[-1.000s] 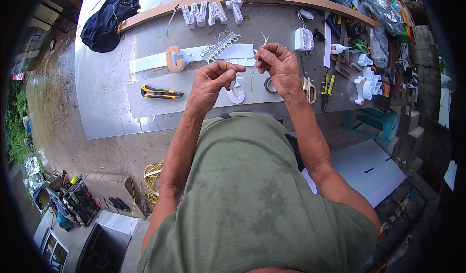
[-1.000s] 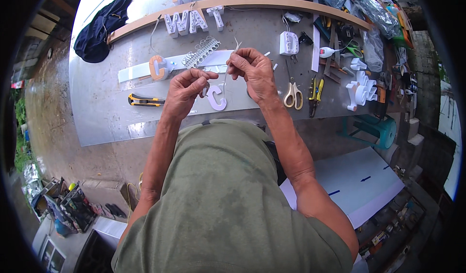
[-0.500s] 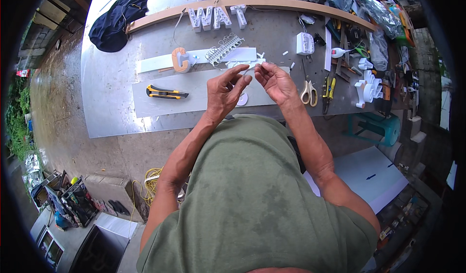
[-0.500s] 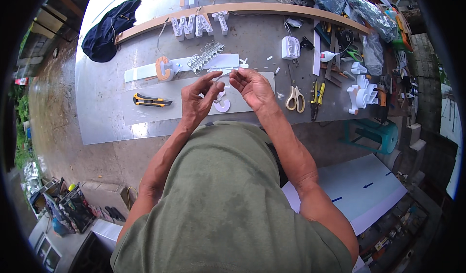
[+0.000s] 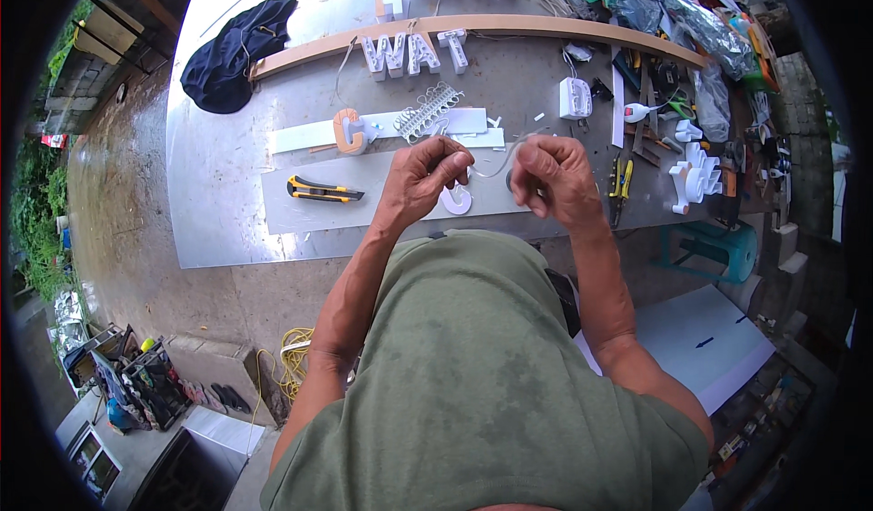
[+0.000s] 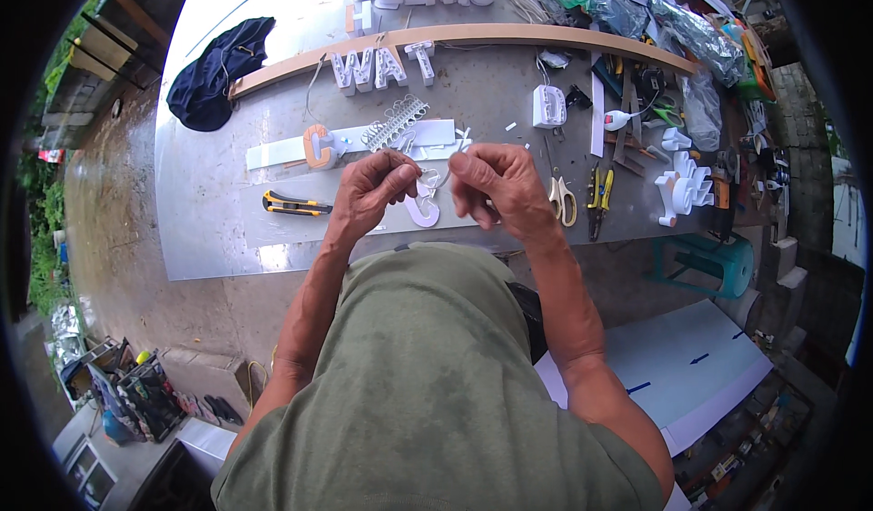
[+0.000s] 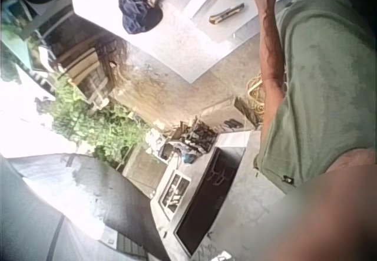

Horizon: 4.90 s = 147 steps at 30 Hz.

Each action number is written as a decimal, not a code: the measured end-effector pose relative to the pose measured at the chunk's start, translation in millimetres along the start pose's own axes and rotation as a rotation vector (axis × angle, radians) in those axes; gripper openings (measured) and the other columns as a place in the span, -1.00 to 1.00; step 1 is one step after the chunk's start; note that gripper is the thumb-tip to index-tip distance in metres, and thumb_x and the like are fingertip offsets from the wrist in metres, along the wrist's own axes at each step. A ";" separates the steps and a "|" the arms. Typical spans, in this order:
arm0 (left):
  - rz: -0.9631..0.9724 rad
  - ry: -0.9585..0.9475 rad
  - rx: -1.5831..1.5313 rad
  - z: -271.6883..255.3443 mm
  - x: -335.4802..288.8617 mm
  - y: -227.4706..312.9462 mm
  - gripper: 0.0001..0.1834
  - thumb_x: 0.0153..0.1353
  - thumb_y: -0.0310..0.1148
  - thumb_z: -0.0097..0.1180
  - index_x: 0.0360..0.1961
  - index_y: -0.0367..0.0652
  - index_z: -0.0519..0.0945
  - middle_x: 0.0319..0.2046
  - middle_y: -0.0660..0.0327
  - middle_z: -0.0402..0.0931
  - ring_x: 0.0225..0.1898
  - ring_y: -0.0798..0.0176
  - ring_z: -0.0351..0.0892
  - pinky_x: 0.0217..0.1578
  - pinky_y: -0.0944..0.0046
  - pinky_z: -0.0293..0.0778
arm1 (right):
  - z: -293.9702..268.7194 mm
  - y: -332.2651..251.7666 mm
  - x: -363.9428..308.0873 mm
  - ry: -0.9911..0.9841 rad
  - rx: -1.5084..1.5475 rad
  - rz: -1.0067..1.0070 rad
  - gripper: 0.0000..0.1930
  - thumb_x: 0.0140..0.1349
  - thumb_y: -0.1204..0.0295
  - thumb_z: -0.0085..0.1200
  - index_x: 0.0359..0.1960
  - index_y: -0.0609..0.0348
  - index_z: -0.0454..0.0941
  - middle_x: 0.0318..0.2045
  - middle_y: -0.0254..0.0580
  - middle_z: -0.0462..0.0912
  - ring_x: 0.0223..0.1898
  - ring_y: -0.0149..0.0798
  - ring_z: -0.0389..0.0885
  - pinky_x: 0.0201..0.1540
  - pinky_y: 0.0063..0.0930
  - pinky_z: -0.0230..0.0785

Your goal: Assembling and taping individual letters for a custom sign on a workbench.

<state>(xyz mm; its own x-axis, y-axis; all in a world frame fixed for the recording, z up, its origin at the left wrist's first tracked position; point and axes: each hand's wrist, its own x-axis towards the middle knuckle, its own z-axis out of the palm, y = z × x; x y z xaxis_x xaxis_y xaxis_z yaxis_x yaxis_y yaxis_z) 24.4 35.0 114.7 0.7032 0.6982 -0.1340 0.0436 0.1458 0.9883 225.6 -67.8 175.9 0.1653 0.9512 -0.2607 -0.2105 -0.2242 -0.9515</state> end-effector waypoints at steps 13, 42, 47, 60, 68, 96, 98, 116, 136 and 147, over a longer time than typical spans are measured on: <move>0.146 -0.093 0.422 -11.8 14.8 27.5 -0.89 0.40 -0.48 0.12 -0.26 -0.32 0.59 -0.53 0.20 0.59 -0.48 0.38 0.57 -0.41 0.28 0.49 | 12.3 -25.4 22.1 0.023 -0.152 -0.325 -0.58 0.37 0.43 0.22 0.22 0.29 0.49 -0.25 -0.11 0.71 -0.36 -0.43 0.68 -0.42 -0.58 0.50; 0.156 0.122 -0.024 -0.7 3.7 25.9 -0.73 0.42 -0.30 0.18 -0.15 -0.35 0.68 -0.37 0.22 0.70 -0.33 0.44 0.60 -0.27 0.36 0.54 | 28.2 -10.0 29.3 0.057 -0.557 -0.443 -0.89 0.16 0.52 0.33 -0.33 0.30 0.70 -0.41 -0.15 0.68 -0.45 -0.35 0.67 -0.36 -0.44 0.48; 0.082 0.162 -0.168 1.8 -5.7 17.4 -0.76 0.39 -0.30 0.24 -0.18 -0.31 0.69 -0.39 0.22 0.70 -0.39 0.47 0.56 -0.32 0.40 0.50 | 37.0 1.6 25.9 0.054 -0.602 -0.488 -0.91 0.19 0.52 0.30 -0.34 0.30 0.68 -0.41 -0.16 0.67 -0.46 -0.34 0.66 -0.36 -0.43 0.48; 0.181 0.268 -0.275 13.6 17.6 20.3 -0.77 0.51 -0.28 0.06 -0.25 -0.24 0.50 -0.34 0.30 0.53 -0.31 0.45 0.44 -0.20 0.39 0.42 | 39.9 13.6 37.1 0.063 -0.248 -0.378 -0.88 0.30 0.49 0.20 -0.27 0.30 0.56 -0.39 -0.23 0.68 -0.35 -0.44 0.65 -0.27 -0.49 0.49; 0.071 0.254 -0.542 17.0 3.4 9.9 -0.74 0.51 -0.27 0.06 -0.22 -0.29 0.51 -0.36 0.24 0.51 -0.39 0.44 0.45 -0.27 0.36 0.50 | 40.7 36.8 19.8 0.018 -0.111 -0.285 -0.89 0.33 0.50 0.18 -0.27 0.30 0.54 -0.39 -0.28 0.66 -0.37 -0.52 0.58 -0.29 -0.58 0.44; -0.142 0.070 -0.829 10.5 -10.7 -36.2 -0.59 0.33 -0.43 0.26 0.13 -0.44 0.54 -0.04 -0.04 0.67 -0.02 0.16 0.68 0.05 0.17 0.62 | 40.1 77.9 -5.0 0.161 0.421 -0.184 -0.85 0.42 0.48 0.12 -0.15 0.35 0.52 -0.23 -0.01 0.71 -0.27 -0.28 0.73 -0.19 -0.42 0.64; -0.151 0.092 -0.795 11.2 -11.0 -35.4 -0.64 0.33 -0.42 0.27 0.07 -0.41 0.59 -0.14 0.01 0.69 -0.12 0.22 0.69 -0.05 0.21 0.62 | 40.7 79.5 -6.6 0.128 0.437 -0.170 -0.87 0.43 0.49 0.10 -0.15 0.35 0.52 -0.23 0.00 0.71 -0.27 -0.29 0.73 -0.19 -0.42 0.64; -0.247 0.129 -0.266 -44.8 -37.0 -30.4 -0.77 0.36 -0.32 0.26 -0.16 -0.31 0.67 -0.41 0.17 0.68 -0.35 0.36 0.67 -0.35 0.38 0.50 | -30.1 107.9 12.7 0.167 -0.614 0.068 -0.81 0.32 0.54 0.11 -0.08 0.32 0.65 -0.30 -0.15 0.73 -0.38 -0.34 0.69 -0.27 -0.44 0.53; -0.310 0.173 -0.274 -61.9 -60.6 -60.8 -0.79 0.38 -0.34 0.23 -0.15 -0.32 0.66 -0.40 0.18 0.68 -0.33 0.34 0.67 -0.31 0.37 0.51 | -13.4 158.5 15.8 -0.177 -0.965 -0.196 -0.68 0.14 0.44 0.28 -0.07 0.10 0.52 -0.18 -0.21 0.66 -0.19 -0.10 0.71 -0.15 -0.21 0.54; -0.318 0.144 -0.257 -55.8 -54.5 -69.2 -0.82 0.38 -0.33 0.23 -0.20 -0.26 0.68 -0.28 0.13 0.72 -0.22 0.29 0.70 -0.27 0.35 0.52 | -14.2 163.1 23.3 -0.022 -0.776 -0.265 -0.84 0.26 0.36 0.25 -0.22 0.16 0.65 -0.35 -0.22 0.73 -0.39 -0.24 0.70 -0.35 -0.36 0.52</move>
<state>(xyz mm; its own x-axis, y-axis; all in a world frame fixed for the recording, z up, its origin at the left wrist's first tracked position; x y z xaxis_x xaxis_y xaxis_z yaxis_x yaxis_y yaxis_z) -56.6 26.0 49.6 0.5760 0.6784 -0.4561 0.0511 0.5269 0.8484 208.8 -85.2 12.3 0.0953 0.9953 -0.0161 0.5609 -0.0670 -0.8251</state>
